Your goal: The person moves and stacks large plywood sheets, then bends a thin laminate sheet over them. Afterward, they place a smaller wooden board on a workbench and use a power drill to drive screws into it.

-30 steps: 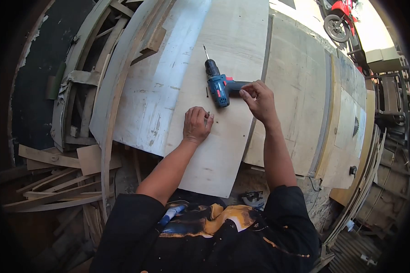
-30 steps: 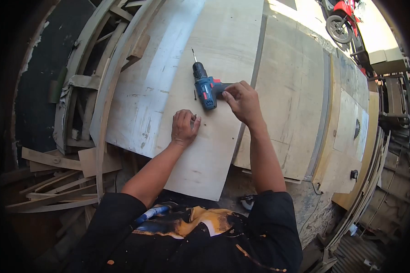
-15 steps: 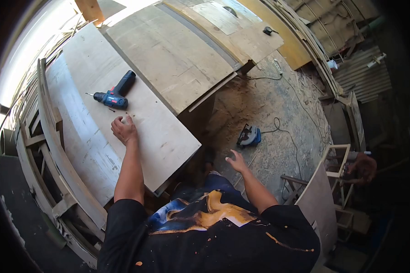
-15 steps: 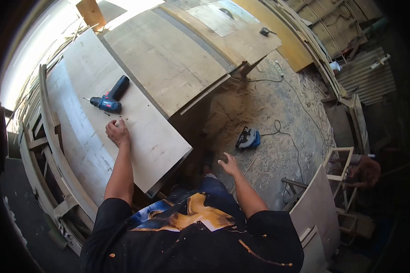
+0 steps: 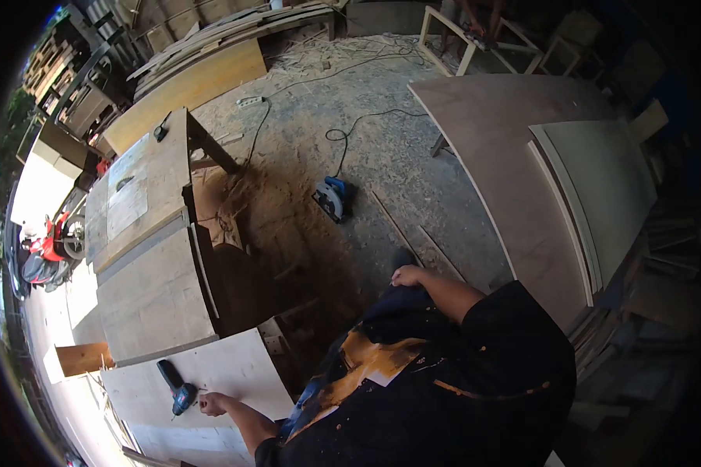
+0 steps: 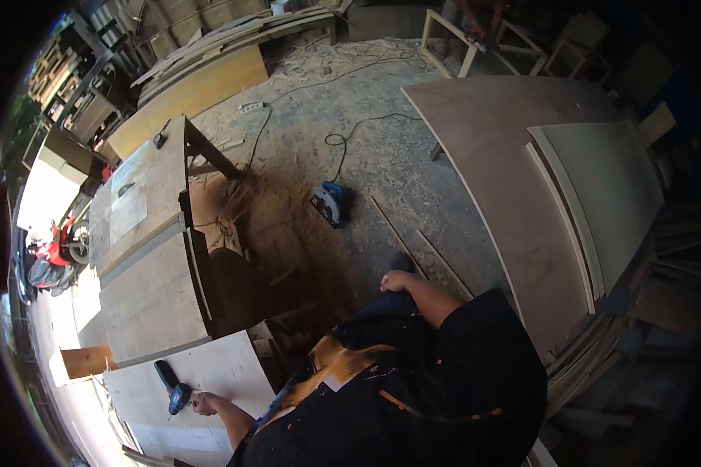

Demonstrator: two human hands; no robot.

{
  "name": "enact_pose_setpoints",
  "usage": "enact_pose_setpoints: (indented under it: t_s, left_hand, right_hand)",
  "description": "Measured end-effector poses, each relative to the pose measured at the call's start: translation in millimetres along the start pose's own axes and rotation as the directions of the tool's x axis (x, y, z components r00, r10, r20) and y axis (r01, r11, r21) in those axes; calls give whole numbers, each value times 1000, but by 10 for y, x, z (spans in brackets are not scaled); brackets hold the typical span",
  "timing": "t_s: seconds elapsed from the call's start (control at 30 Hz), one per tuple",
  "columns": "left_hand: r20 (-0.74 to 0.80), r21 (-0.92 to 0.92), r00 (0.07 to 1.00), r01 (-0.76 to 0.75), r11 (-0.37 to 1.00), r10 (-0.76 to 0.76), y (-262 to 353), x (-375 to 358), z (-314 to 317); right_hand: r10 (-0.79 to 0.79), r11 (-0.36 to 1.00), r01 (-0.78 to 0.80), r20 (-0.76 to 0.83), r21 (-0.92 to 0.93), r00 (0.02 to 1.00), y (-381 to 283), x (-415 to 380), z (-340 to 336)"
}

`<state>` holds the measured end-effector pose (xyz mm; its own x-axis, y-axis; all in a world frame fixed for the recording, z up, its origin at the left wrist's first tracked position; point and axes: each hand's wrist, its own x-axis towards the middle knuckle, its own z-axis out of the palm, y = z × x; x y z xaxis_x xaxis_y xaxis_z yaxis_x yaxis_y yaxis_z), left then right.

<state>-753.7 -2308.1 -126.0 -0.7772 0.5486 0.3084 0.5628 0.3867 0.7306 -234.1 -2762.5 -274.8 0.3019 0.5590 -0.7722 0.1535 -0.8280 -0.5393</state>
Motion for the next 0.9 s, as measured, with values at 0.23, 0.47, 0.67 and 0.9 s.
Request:
enact_pose_setpoints:
  t_s: [0.23, 0.47, 0.67, 0.9]
  left_hand:
    - [422, -627, 790, -100, 773, 444, 1336, -2377, 449]
    - [723, -476, -553, 35, 879, 414, 1329, -5184, 1129]
    - [839, -141, -543, -257, 956, -22, 1149, -5821, 937]
    - [770, -309, -637, -389, 868, -11, 1595, -6472, 1059]
  right_hand:
    - [223, 879, -196, -12, 435, 975, 555, -296, -575]
    - [47, 843, 124, -301, 523, 953, 670, -233, -1961]
    - [119, 662, 436, -661, 609, 741, 941, -911, -2945]
    - [384, 446, 606, -753, 658, 535, 1519, -1172, -3264]
